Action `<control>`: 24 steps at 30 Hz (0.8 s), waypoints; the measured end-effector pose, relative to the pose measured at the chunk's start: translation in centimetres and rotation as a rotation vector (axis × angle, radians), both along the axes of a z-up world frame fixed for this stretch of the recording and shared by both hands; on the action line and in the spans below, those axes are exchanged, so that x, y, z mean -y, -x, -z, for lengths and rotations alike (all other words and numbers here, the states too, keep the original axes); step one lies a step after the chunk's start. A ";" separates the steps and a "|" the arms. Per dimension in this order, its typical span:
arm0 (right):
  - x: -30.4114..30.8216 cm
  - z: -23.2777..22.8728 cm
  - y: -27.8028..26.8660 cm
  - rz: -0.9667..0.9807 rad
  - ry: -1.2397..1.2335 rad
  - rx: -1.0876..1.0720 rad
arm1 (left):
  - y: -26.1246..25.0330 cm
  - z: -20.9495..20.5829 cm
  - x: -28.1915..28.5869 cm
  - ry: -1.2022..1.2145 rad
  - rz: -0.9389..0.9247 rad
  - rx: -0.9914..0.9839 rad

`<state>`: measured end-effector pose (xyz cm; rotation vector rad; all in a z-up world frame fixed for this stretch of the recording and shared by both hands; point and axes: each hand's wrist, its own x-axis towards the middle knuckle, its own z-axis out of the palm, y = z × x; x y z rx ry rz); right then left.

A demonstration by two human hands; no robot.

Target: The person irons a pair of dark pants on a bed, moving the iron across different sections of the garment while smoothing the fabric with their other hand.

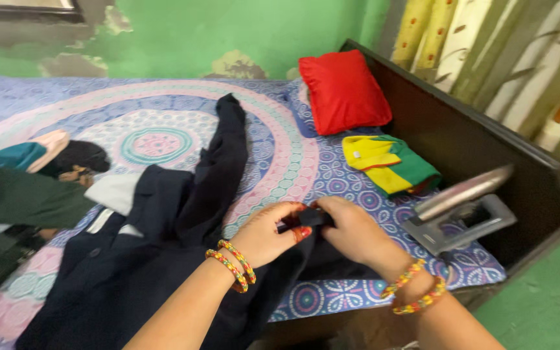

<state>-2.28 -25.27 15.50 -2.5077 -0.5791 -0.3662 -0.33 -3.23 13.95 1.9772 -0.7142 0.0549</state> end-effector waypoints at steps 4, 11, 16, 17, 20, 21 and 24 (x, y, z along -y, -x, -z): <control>1.4 1.1 -1.1 0.007 0.156 -0.110 | -2.3 2.9 -4.9 0.028 -0.355 0.205; 1.0 -1.4 -0.4 -0.005 0.278 -0.587 | -4.3 9.3 -17.2 -0.413 -1.213 0.186; -3.4 -3.5 -0.9 0.062 0.430 -0.400 | -2.5 12.0 -20.4 -0.545 -1.209 -0.194; -4.4 -3.3 -1.0 0.104 0.500 -0.384 | -2.2 12.1 -20.7 -0.557 -1.182 -0.201; -6.5 -2.0 -1.6 0.180 0.600 -0.398 | -1.7 12.2 -20.9 -0.576 -1.170 -0.252; -7.0 -1.3 -1.8 0.167 0.561 -0.446 | -1.7 12.2 -20.9 -0.573 -1.175 -0.234; -7.9 1.2 -2.7 0.123 0.508 -0.474 | -1.6 12.1 -21.1 -0.572 -1.175 -0.224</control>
